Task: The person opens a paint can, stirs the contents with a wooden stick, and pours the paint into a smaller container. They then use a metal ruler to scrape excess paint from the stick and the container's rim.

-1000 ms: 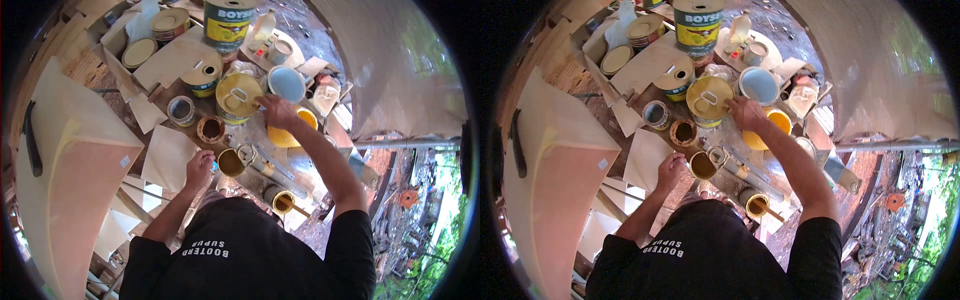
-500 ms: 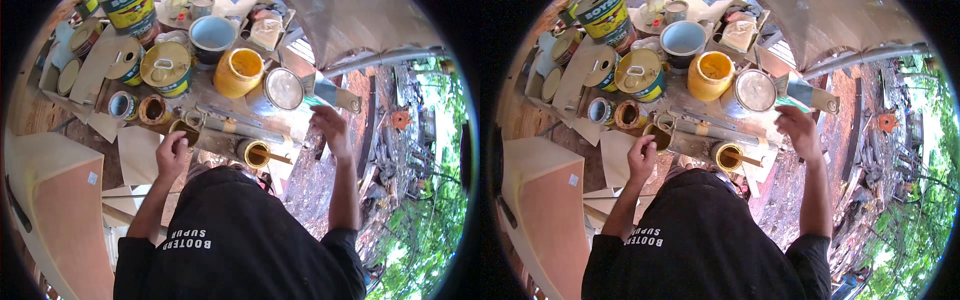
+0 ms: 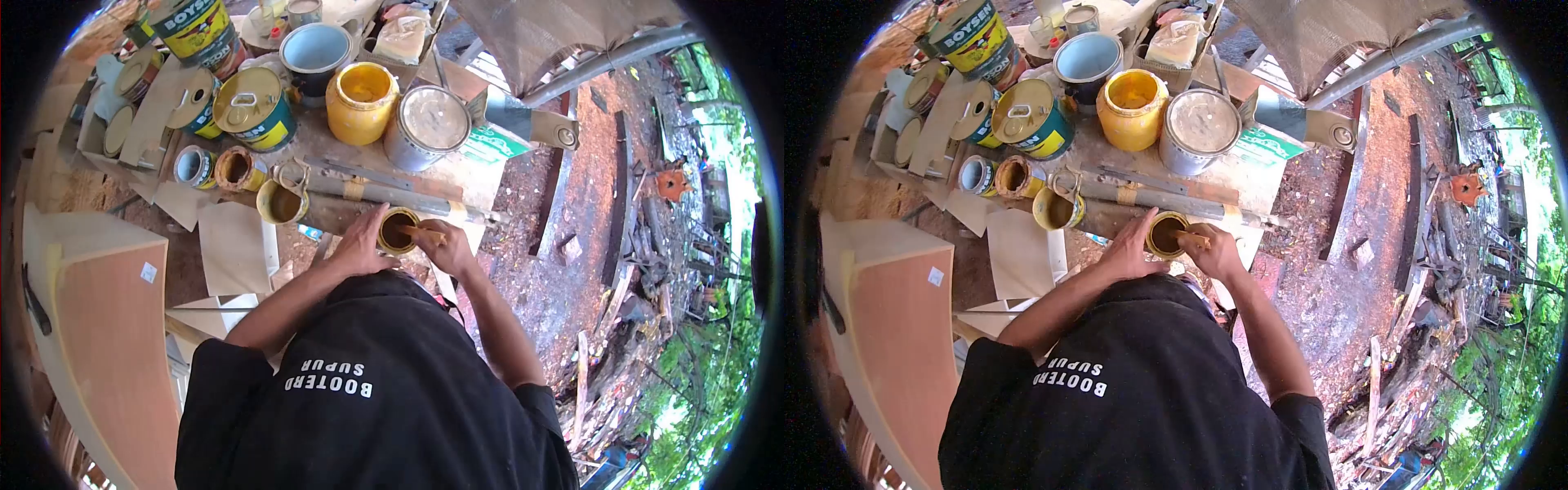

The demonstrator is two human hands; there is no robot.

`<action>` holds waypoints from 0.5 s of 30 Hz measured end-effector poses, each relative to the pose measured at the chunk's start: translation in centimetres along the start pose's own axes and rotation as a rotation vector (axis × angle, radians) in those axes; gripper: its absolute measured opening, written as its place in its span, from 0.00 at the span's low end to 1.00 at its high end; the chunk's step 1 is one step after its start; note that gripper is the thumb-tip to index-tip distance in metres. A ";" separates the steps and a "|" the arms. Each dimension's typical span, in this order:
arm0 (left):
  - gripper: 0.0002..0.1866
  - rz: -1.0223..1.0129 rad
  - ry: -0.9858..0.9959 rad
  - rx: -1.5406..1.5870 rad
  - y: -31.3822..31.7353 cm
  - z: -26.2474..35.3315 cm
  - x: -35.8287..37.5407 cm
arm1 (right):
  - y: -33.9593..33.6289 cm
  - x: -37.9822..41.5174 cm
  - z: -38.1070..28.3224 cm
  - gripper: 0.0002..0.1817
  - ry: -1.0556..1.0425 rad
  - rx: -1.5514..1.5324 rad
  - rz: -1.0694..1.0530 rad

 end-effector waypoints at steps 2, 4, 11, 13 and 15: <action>0.66 0.068 -0.019 0.029 1.3 0.4 -0.1 | 0.6 -1.1 1.3 0.14 -0.171 0.038 0.018; 0.64 0.096 -0.059 0.037 2.1 0.5 -0.4 | 0.0 -1.2 -0.9 0.12 -0.243 0.076 -0.057; 0.58 0.249 -0.052 -0.003 3.4 0.4 0.7 | -1.5 -1.5 -2.3 0.11 -0.448 0.249 -0.207; 0.58 0.265 -0.049 -0.014 3.9 0.1 0.8 | -1.6 -2.1 -2.0 0.11 -0.484 0.300 -0.255; 0.58 0.281 -0.052 -0.017 4.3 -0.1 1.0 | -1.7 -2.8 -1.7 0.11 -0.489 0.341 -0.314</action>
Point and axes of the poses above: each hand's wrist, its own x-axis away from the middle knuckle, its own y-axis out of the palm, z = x × y, the point moved 2 cm from there along -x, towards the middle knuckle, and after that the axes turned 10 degrees about -x, right-handed, at the moved point
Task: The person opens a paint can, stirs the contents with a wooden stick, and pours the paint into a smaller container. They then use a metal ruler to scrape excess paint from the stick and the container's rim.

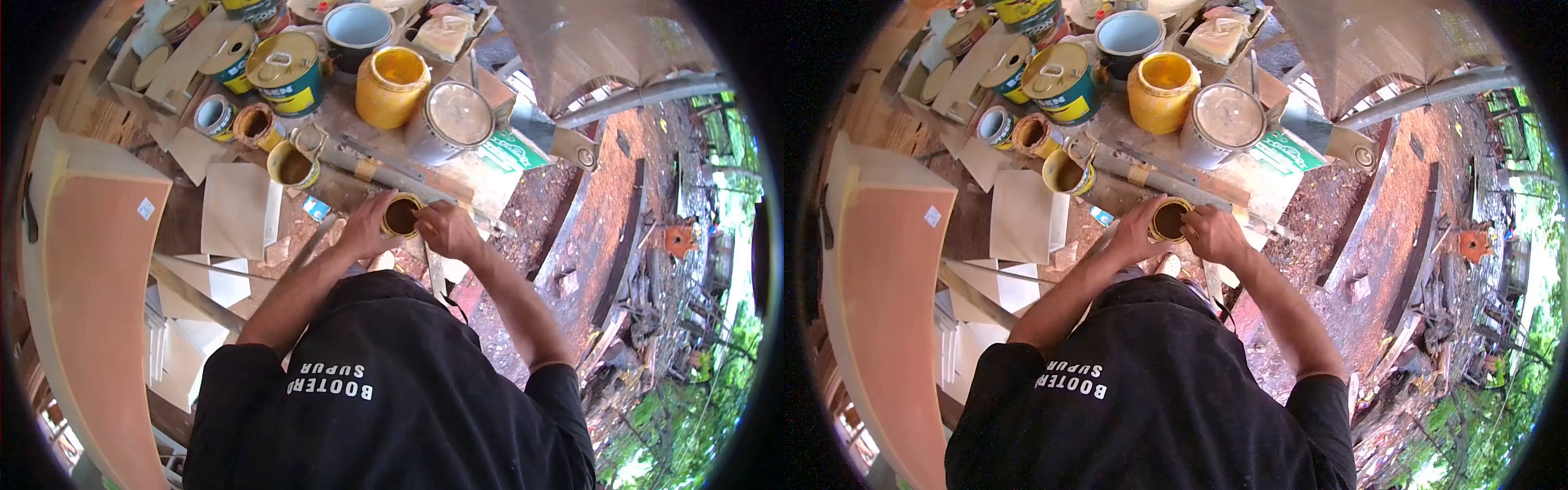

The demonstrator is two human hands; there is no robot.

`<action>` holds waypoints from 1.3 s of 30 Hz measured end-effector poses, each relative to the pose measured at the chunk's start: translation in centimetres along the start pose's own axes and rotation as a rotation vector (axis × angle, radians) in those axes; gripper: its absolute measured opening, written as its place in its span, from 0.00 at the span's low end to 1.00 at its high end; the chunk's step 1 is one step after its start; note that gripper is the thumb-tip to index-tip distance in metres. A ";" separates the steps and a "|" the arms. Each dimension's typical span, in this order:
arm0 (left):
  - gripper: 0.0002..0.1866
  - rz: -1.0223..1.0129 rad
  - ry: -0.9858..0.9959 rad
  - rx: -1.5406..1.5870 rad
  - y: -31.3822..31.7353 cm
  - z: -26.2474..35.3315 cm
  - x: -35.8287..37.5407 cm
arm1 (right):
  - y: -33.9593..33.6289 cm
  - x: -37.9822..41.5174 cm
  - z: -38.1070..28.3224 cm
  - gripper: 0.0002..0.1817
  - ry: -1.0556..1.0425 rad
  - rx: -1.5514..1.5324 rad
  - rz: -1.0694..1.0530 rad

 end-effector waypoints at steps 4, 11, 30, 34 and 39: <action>0.58 0.030 -0.012 0.007 -0.1 0.0 0.3 | 0.3 -1.2 1.1 0.10 -0.023 -0.047 -0.112; 0.59 0.016 -0.028 0.063 0.3 -0.3 0.6 | 1.2 -1.8 1.1 0.10 -0.028 -0.290 -0.085; 0.61 -0.084 -0.137 0.069 -0.1 -0.1 0.2 | 1.6 -2.0 1.3 0.09 0.049 -0.218 -0.187; 0.62 -0.033 -0.090 0.071 0.5 -0.7 0.3 | 1.2 -2.5 -1.0 0.10 0.019 -0.349 -0.044; 0.60 -0.052 -0.085 0.109 0.5 -0.7 0.3 | 1.0 -3.0 1.1 0.09 -0.075 -0.113 0.004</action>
Point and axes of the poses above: each hand's wrist, its own x-axis away from the middle knuckle, its own y-axis out of the palm, z = x × y, the point moved 2 cm from there along -x, towards the middle knuckle, and after that the axes turned 10 degrees about -x, right-handed, at the moved point
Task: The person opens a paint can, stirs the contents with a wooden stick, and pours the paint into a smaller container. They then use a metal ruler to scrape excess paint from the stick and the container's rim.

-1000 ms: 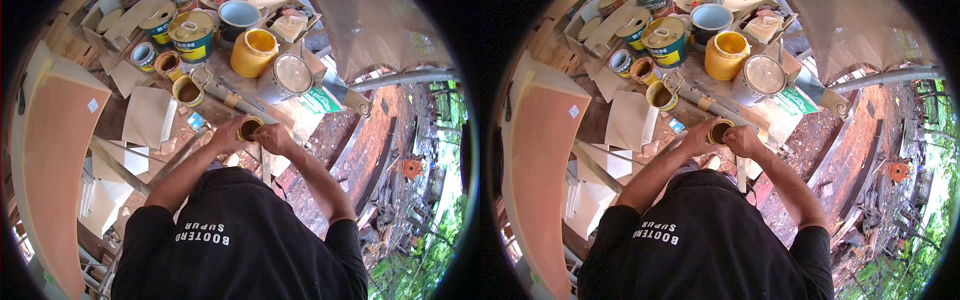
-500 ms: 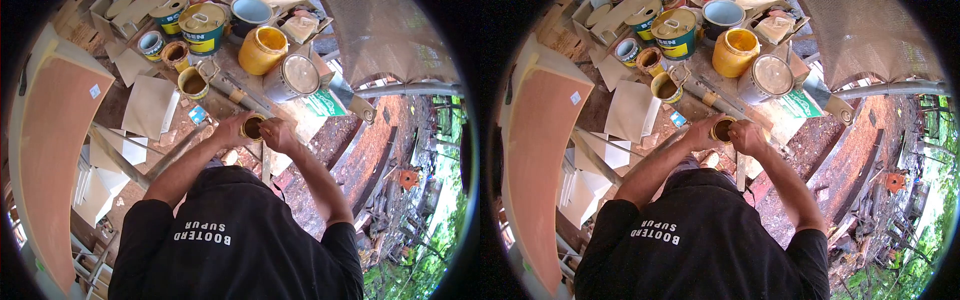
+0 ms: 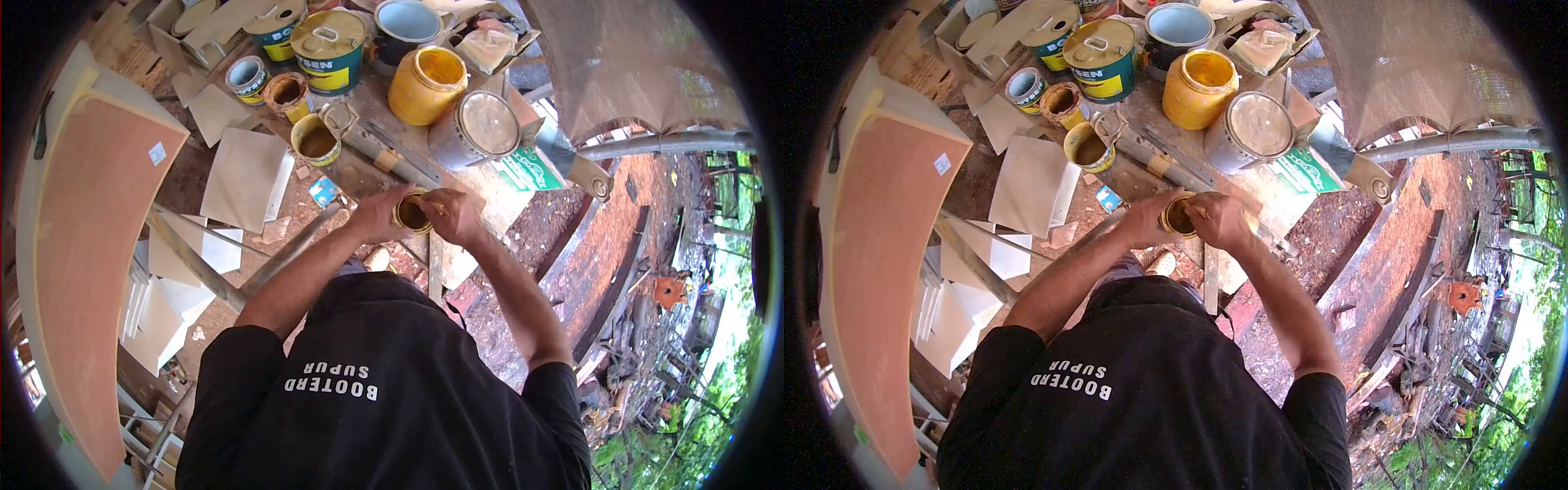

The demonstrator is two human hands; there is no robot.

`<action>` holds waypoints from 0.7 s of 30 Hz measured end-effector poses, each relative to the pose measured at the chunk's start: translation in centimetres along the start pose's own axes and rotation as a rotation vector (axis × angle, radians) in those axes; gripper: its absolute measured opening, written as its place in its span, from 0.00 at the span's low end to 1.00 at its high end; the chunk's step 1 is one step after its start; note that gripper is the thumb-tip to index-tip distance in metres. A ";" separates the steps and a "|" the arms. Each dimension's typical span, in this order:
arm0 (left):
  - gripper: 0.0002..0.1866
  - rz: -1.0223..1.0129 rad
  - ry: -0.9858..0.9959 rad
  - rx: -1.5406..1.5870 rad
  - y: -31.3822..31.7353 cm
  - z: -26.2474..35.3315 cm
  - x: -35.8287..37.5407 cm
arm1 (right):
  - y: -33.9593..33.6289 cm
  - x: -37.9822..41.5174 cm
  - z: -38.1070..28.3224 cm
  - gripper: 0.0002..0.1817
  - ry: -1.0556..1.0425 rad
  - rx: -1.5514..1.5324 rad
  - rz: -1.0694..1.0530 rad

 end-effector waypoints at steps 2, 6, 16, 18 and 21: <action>0.59 0.005 0.009 -0.005 -0.1 0.0 0.0 | -0.5 0.2 0.2 0.09 0.038 0.077 -0.059; 0.58 0.039 0.014 -0.025 0.2 -0.2 0.2 | -0.8 0.9 0.1 0.08 0.199 0.005 -0.149; 0.60 0.018 0.005 -0.029 0.0 -0.1 0.2 | -0.6 -0.1 -0.7 0.10 0.036 -0.015 0.066; 0.60 0.015 0.000 -0.029 -0.2 0.1 0.1 | -0.7 0.4 0.2 0.09 0.057 0.016 -0.037; 0.60 0.022 0.004 -0.046 -0.1 0.1 0.2 | -0.6 1.4 -0.1 0.09 0.164 -0.064 -0.112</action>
Point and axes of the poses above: each hand's wrist, its own x-axis away from the middle knuckle, its own y-axis out of the palm, z = x × y, the point moved 2 cm from there along -x, towards the middle knuckle, and after that the axes turned 10 degrees about -x, right-handed, at the moved point
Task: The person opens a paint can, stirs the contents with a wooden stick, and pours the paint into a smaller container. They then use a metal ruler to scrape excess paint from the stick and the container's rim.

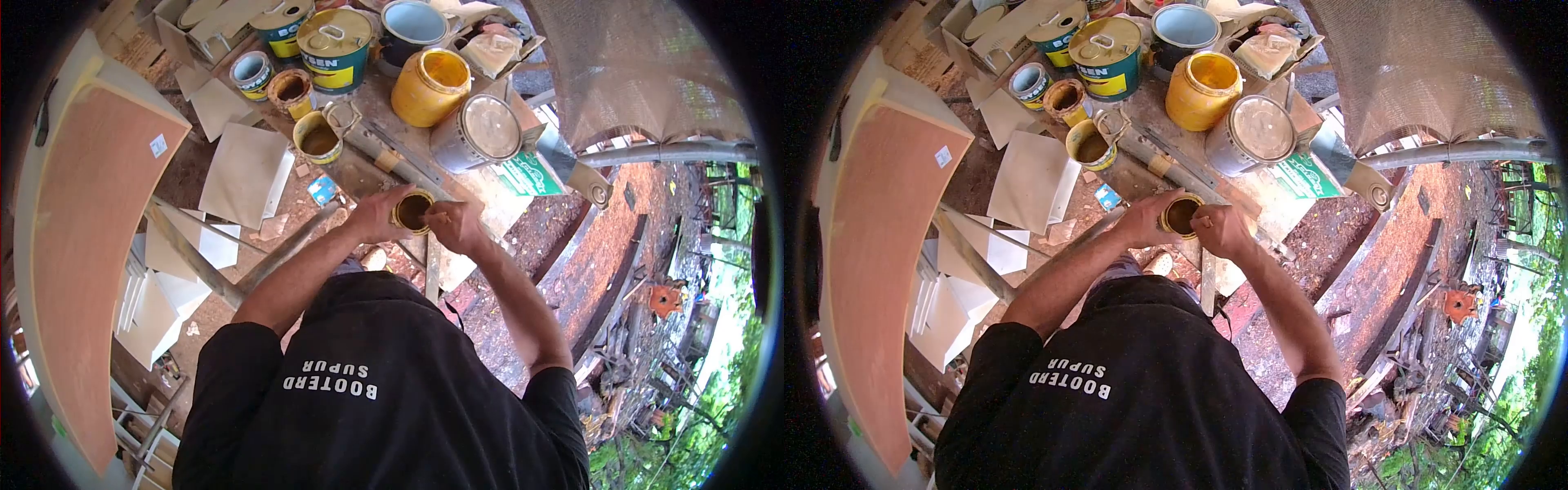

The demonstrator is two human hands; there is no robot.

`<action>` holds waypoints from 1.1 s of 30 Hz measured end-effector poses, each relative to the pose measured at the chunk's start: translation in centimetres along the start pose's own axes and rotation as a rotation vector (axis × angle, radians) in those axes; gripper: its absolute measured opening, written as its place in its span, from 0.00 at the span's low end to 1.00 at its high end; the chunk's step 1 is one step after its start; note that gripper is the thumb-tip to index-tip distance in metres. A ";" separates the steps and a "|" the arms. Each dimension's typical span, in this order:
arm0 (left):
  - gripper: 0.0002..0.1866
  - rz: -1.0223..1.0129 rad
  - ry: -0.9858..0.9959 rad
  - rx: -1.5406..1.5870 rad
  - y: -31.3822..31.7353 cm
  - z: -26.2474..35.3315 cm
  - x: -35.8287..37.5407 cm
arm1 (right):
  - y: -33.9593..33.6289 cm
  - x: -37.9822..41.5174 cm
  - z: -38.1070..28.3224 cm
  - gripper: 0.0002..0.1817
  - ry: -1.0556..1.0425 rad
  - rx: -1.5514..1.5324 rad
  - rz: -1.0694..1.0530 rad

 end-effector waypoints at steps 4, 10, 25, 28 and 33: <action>0.61 -0.011 -0.003 -0.020 0.1 0.0 -0.2 | 0.9 -0.4 -1.0 0.09 -0.037 -0.178 0.099; 0.61 -0.017 -0.004 -0.001 0.1 -0.2 -0.3 | 0.4 -0.4 0.4 0.08 -0.096 0.064 0.027; 0.60 -0.030 -0.008 -0.004 0.0 0.0 -0.3 | 1.4 -0.3 -0.4 0.07 -0.088 -0.057 0.094; 0.60 -0.026 -0.015 -0.004 0.0 0.0 -0.1 | 0.8 -1.0 -0.3 0.07 -0.161 0.011 0.152; 0.60 -0.015 -0.004 0.015 0.1 -0.1 -0.1 | 0.5 0.0 0.5 0.08 -0.069 0.008 -0.007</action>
Point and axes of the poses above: each hand's wrist, its own x-axis away from the middle knuckle, its own y-axis out of the palm, z = x × y, the point moved 2 cm from there along -x, towards the middle knuckle, and after that the axes turned 10 degrees about -x, right-handed, at the moved point
